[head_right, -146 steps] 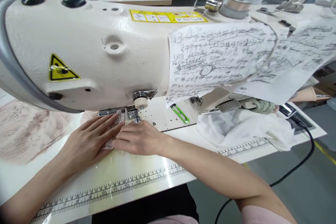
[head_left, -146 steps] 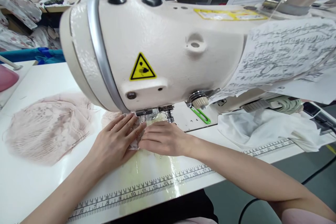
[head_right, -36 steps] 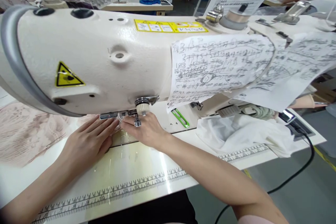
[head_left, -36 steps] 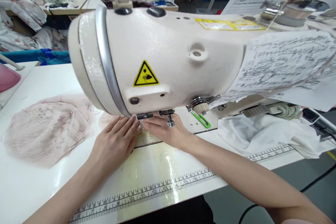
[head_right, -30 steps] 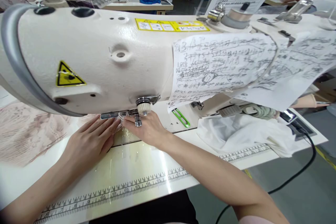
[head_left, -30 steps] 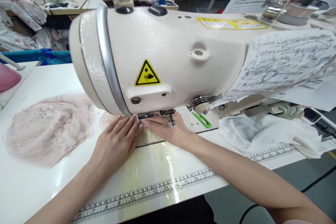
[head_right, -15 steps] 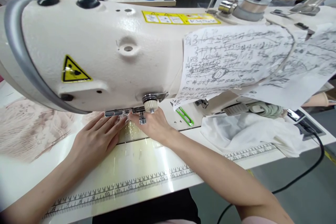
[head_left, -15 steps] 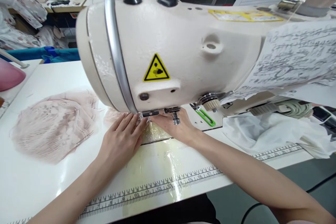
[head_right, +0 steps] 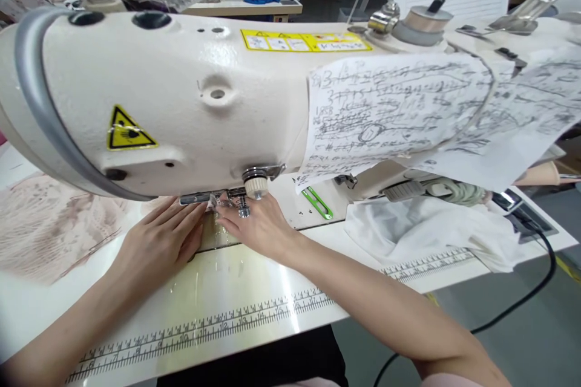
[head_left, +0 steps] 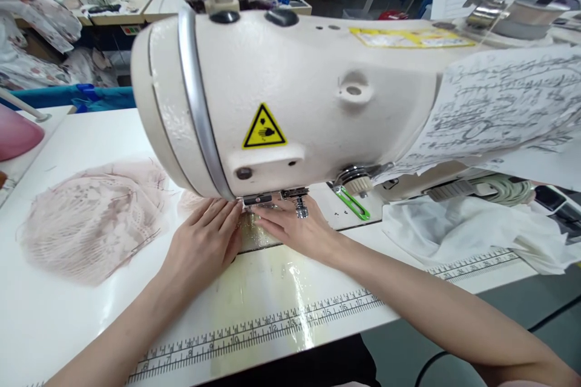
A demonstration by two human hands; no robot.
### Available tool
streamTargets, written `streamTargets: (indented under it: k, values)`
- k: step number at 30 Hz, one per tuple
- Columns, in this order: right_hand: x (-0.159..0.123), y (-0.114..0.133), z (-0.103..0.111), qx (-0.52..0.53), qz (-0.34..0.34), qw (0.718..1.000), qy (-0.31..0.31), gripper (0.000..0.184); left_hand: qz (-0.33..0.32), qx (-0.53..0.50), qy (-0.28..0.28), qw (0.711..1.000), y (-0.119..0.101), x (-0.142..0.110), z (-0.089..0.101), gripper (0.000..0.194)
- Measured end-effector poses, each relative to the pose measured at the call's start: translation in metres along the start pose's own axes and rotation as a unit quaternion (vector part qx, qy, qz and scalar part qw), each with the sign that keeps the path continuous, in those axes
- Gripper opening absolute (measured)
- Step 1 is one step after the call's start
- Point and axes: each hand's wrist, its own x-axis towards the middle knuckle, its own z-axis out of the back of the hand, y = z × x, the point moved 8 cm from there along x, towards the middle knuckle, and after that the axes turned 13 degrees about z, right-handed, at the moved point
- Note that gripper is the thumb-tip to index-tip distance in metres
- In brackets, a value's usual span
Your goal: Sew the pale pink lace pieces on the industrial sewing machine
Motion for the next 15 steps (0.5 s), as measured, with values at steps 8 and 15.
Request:
streamTargets:
  k: [8, 15]
  values:
    - [-0.0036, 0.009, 0.0022, 0.003, -0.012, 1.0, -0.005, 0.036, 0.0, 0.01, 0.054, 0.998, 0.0004, 0.0019, -0.0095, 0.04]
    - [-0.0035, 0.0104, 0.0082, -0.032, -0.005, 0.999, -0.011, 0.035, 0.001, 0.019, 0.049, 0.999, 0.0006, 0.0018, -0.0082, 0.038]
